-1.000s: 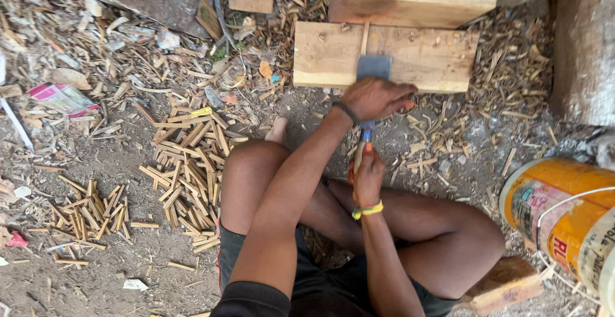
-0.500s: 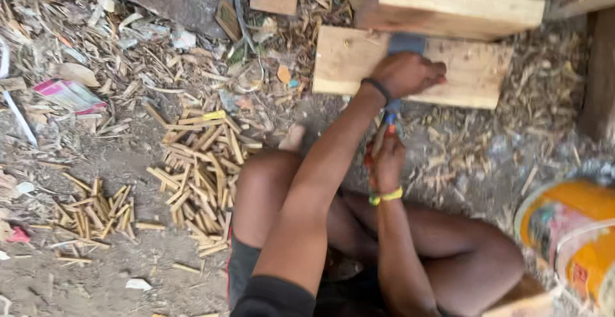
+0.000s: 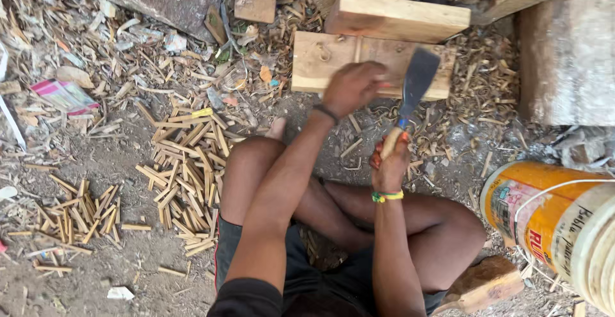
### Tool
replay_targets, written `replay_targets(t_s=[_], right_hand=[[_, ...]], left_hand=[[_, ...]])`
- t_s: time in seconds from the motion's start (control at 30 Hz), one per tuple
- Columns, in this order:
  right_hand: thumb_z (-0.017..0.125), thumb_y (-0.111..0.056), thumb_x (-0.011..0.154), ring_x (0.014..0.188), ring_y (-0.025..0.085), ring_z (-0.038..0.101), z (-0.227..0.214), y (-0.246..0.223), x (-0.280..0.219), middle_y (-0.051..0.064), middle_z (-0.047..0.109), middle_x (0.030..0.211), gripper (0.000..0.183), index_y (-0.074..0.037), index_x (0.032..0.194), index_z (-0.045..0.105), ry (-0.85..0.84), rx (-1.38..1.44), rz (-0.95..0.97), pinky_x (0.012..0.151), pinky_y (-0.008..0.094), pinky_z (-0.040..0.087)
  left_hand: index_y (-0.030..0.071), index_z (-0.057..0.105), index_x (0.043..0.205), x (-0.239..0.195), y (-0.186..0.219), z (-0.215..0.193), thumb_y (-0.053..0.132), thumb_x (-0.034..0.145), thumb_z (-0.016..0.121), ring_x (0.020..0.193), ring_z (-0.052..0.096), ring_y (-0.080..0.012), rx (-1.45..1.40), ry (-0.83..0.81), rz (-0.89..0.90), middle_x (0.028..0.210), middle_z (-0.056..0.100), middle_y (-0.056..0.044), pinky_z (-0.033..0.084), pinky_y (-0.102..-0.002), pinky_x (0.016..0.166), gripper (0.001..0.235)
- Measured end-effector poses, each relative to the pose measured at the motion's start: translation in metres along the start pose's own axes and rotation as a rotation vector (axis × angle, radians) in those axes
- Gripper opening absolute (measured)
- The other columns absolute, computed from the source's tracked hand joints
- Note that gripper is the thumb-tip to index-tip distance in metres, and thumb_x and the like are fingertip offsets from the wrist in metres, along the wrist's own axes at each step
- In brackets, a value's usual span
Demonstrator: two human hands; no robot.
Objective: The person sits on the ground and uses a chisel to carve a rectangular wooden block. They repeatedly scrape the surface to remove wood shavings and occasionally pick up small pieces of wood from the ground.
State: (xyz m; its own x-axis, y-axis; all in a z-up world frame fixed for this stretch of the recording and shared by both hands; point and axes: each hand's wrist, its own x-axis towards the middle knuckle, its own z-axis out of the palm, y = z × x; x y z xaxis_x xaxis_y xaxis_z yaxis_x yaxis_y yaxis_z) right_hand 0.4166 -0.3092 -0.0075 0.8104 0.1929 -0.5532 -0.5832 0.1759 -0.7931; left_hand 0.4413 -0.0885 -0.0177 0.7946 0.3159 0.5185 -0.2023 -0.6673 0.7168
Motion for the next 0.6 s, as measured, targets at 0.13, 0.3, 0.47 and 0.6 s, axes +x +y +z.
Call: replay_targets(t_s=[0.13,0.3,0.47,0.6], right_hand=[[0.044,-0.051,0.108,0.04,0.009,0.038,-0.022,-0.001,-0.014,0.002,0.052,0.066,0.045,-0.01,0.095,0.056,0.08,-0.01,-0.003,0.035,0.023,0.027],[0.048,-0.049,0.105,0.043,0.008,0.04,-0.024,0.008,-0.033,0.001,0.053,0.066,0.04,-0.012,0.093,0.056,0.089,-0.204,-0.05,0.036,0.024,0.029],[0.049,-0.048,0.106,0.044,0.007,0.043,-0.021,0.017,-0.033,0.0,0.054,0.065,0.04,-0.011,0.091,0.056,0.094,-0.229,0.015,0.037,0.023,0.031],[0.05,-0.047,0.105,0.044,0.007,0.043,-0.019,0.021,-0.034,0.001,0.054,0.064,0.04,-0.01,0.092,0.058,0.08,-0.266,0.024,0.037,0.024,0.032]], left_hand=[[0.011,0.068,0.126,-0.01,-0.024,-0.026,0.034,0.094,0.073,0.103,0.068,-0.0249,0.235,-0.113,-0.295,0.119,0.07,-0.009,0.05,-0.047,0.098,0.04],[0.011,0.067,0.131,-0.007,-0.022,-0.028,0.036,0.082,0.078,0.101,0.06,-0.028,0.389,-0.134,-0.258,0.113,0.064,-0.009,0.043,-0.048,0.094,0.056],[0.015,0.068,0.13,-0.014,-0.03,-0.026,0.036,0.089,0.077,0.105,0.057,-0.028,0.412,-0.109,-0.227,0.113,0.064,-0.005,0.042,-0.046,0.094,0.046],[0.015,0.065,0.132,-0.012,-0.031,-0.025,0.037,0.092,0.078,0.107,0.058,-0.0283,0.435,-0.145,-0.279,0.114,0.063,-0.006,0.042,-0.045,0.095,0.047]])
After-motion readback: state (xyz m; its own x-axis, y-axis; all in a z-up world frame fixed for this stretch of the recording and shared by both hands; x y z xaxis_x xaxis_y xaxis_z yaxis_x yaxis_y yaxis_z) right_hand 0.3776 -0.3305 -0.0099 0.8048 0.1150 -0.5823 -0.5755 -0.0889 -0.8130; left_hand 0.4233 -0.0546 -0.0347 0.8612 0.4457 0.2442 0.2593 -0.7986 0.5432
